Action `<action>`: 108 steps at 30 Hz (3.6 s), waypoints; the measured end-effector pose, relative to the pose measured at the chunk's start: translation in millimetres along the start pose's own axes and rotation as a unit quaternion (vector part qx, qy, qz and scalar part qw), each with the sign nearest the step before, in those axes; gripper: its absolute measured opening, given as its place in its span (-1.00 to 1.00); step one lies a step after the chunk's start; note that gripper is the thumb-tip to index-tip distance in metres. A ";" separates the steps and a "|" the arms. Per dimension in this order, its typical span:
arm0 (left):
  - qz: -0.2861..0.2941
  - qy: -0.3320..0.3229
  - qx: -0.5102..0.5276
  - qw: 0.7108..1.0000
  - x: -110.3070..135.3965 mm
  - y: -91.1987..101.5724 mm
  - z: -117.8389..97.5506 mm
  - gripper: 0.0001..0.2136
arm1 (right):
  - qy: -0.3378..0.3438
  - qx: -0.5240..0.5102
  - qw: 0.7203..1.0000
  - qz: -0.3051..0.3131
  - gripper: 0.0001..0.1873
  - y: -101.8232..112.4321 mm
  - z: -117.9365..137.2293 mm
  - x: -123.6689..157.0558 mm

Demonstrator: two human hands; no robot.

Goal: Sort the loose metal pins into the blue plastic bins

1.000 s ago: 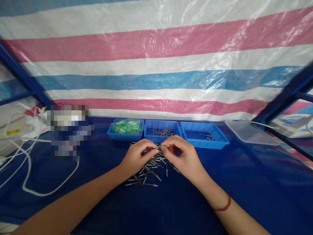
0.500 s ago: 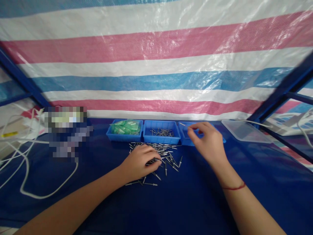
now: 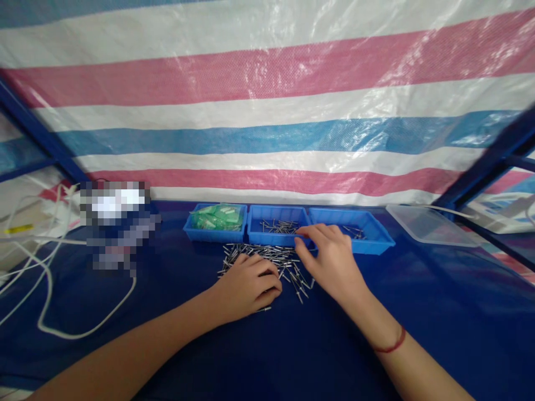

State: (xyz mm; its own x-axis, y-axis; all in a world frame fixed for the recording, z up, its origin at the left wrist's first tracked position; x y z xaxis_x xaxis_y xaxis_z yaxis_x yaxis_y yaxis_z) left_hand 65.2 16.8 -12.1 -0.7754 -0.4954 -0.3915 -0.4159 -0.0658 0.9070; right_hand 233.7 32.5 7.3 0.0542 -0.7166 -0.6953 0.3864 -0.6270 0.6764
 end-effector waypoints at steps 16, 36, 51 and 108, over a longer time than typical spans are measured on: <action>-0.033 0.007 -0.037 0.999 -2.2 0.8 1.3 -0.82 | 0.044 -0.162 0.984 0.060 -0.86 -1.5 39.4 8.7; -0.217 0.245 0.337 0.883 0.8 10.2 31.2 -0.86 | -0.121 -0.363 0.908 0.169 -0.80 -21.1 43.8 18.8; -0.202 0.285 0.440 0.828 -1.6 -0.3 36.7 -0.89 | -0.130 -0.379 0.904 0.149 -0.84 -25.7 40.4 20.9; -0.003 0.026 0.024 0.999 4.3 -3.1 -9.1 -0.83 | -0.117 0.046 0.990 -0.063 -0.73 16.5 -63.9 -13.4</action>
State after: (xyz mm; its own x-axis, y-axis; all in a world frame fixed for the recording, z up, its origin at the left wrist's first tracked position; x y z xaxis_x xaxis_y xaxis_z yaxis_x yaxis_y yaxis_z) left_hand 67.5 7.0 -15.1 -0.7484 -0.5389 -0.3866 -0.4433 -0.0271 0.8960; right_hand 298.2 51.2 12.2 -0.2081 -0.6755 -0.7074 0.2902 -0.7333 0.6148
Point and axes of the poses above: each hand's wrist, its own x-axis away from the middle knuckle, its own y-axis out of the back of the hand, z = x × y, the point moved 5 cm from there along -x, towards the middle knuckle, and after that the axes turned 8 degrees about -z, right-handed, at the moved point
